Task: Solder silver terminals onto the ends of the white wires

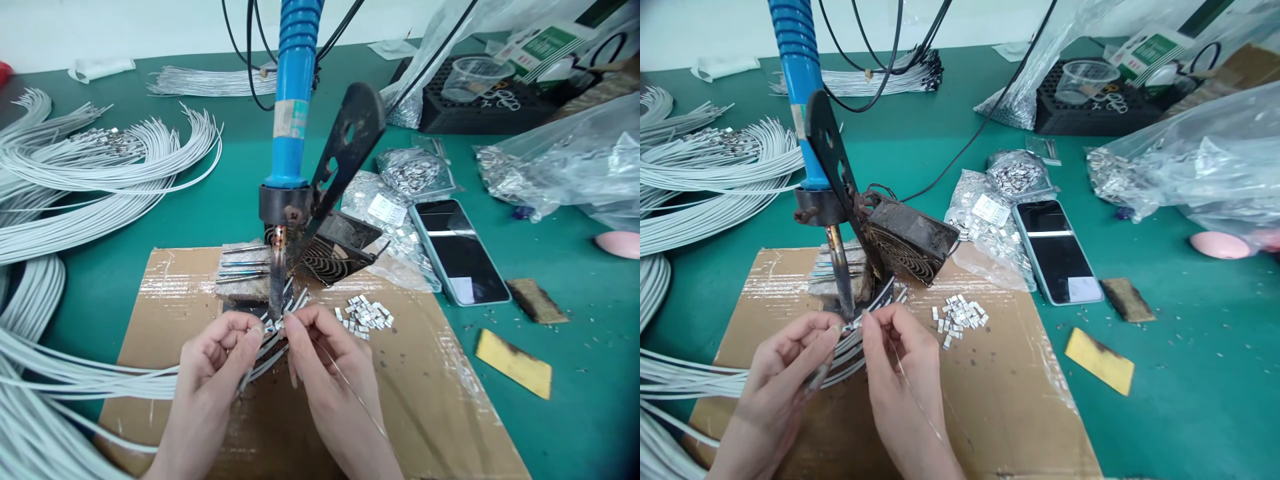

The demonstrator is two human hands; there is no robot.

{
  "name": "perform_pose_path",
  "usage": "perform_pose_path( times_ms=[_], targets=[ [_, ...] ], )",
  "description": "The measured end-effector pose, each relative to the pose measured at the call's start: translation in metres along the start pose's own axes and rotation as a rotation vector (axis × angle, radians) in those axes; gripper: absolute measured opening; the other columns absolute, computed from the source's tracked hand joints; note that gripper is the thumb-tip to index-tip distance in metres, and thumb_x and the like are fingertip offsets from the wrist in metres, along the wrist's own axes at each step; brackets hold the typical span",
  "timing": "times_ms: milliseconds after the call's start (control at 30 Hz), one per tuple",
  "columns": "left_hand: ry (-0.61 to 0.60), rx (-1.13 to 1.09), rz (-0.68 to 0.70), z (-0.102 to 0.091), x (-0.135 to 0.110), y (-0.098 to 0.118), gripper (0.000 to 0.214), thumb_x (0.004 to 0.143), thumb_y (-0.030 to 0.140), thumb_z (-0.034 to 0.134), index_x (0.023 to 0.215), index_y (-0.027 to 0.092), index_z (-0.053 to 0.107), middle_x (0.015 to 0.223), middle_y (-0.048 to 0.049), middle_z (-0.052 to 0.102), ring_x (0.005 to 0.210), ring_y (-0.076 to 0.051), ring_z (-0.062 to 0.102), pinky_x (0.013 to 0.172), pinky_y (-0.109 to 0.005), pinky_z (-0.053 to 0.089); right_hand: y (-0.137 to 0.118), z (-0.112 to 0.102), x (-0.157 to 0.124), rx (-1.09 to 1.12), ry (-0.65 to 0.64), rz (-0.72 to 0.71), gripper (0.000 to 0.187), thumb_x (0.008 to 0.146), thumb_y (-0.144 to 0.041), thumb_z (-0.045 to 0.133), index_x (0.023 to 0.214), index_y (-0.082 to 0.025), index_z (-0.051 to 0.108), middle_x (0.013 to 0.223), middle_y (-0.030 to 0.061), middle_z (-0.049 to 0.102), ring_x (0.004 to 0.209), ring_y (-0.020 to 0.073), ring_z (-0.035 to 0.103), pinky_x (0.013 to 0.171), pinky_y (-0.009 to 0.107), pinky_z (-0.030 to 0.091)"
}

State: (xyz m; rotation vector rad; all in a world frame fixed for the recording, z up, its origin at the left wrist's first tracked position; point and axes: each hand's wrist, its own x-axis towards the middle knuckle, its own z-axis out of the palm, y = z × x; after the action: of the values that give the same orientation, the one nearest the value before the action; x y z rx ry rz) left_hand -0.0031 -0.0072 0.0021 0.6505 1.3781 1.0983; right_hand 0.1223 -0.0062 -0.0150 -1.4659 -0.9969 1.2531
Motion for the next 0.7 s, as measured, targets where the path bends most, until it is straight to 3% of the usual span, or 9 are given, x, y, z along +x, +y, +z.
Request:
perform_pose_path(
  times_ms=[233,700],
  targets=[
    [-0.015,0.004,0.01,-0.0016,0.0002,-0.0014,0.024,0.085,0.039,0.084,0.081,0.016,0.077,0.053,0.0082,0.044,0.05,-0.005,0.024,0.046,-0.014,0.024,0.0035,-0.0032,0.0031,-0.04,-0.042,-0.049,0.035,0.102,-0.043,0.06,0.073,-0.023,0.056,0.053,-0.007,0.048,0.049,0.0104,0.042,0.046,0.021,0.033],
    [-0.013,0.081,0.018,-0.0038,0.0021,-0.0031,0.031,0.084,0.044,0.084,0.076,0.016,0.073,0.056,0.0073,0.044,0.052,-0.005,0.026,0.046,-0.014,0.02,0.0071,-0.0047,0.0025,-0.077,-0.038,-0.089,0.034,0.103,-0.041,0.058,0.074,-0.023,0.057,0.056,-0.0067,0.047,0.051,0.0106,0.041,0.047,0.022,0.034]
  ],
)
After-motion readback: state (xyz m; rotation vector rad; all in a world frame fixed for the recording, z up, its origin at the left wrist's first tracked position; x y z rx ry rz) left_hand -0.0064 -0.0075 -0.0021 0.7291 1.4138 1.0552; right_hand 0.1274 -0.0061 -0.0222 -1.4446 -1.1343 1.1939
